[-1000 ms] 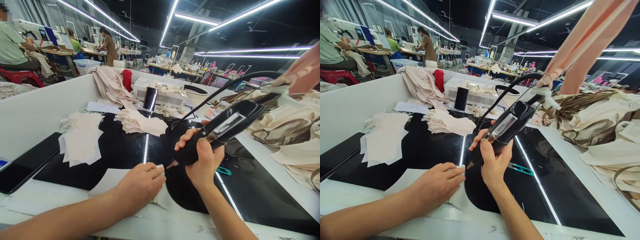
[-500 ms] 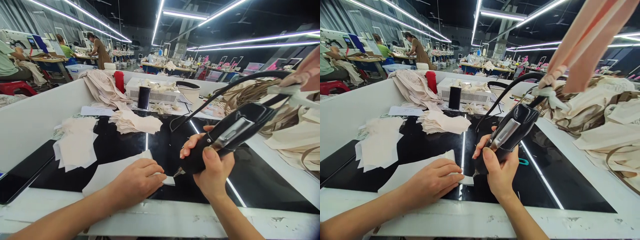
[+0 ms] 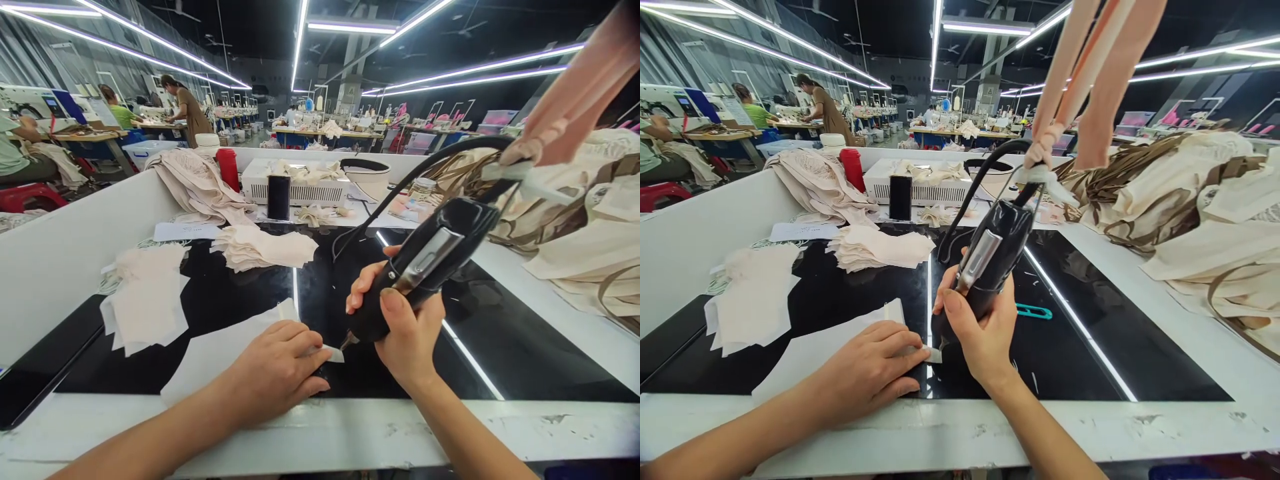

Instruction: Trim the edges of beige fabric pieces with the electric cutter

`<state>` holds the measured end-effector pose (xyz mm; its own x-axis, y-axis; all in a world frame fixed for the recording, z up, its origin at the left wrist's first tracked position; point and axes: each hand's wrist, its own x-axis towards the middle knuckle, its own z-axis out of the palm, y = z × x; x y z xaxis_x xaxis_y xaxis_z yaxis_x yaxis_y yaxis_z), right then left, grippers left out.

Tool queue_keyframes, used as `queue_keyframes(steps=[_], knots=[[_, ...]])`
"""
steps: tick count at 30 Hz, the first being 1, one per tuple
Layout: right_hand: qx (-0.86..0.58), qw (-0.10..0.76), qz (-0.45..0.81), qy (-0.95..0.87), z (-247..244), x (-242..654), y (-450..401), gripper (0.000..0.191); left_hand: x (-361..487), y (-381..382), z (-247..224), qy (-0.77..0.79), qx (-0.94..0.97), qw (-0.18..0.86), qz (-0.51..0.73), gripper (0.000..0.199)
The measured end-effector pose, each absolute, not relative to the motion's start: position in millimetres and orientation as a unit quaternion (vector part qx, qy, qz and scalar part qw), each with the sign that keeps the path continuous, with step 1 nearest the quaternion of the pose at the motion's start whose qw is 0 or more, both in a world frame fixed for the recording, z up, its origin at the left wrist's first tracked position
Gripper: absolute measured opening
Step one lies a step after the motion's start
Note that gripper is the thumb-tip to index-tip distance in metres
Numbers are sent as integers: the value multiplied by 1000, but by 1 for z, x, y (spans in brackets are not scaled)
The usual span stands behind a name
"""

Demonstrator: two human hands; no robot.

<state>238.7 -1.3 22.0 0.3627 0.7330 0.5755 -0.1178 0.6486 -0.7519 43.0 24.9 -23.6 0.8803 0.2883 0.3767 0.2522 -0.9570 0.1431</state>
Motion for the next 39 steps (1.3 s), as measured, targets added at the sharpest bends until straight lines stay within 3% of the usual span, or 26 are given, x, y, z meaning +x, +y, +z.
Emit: queue_keyframes(steps=[39], knots=[[-324,768,269,-482,21,237,-1,39,39,30,-27,125,969,76,200,33]])
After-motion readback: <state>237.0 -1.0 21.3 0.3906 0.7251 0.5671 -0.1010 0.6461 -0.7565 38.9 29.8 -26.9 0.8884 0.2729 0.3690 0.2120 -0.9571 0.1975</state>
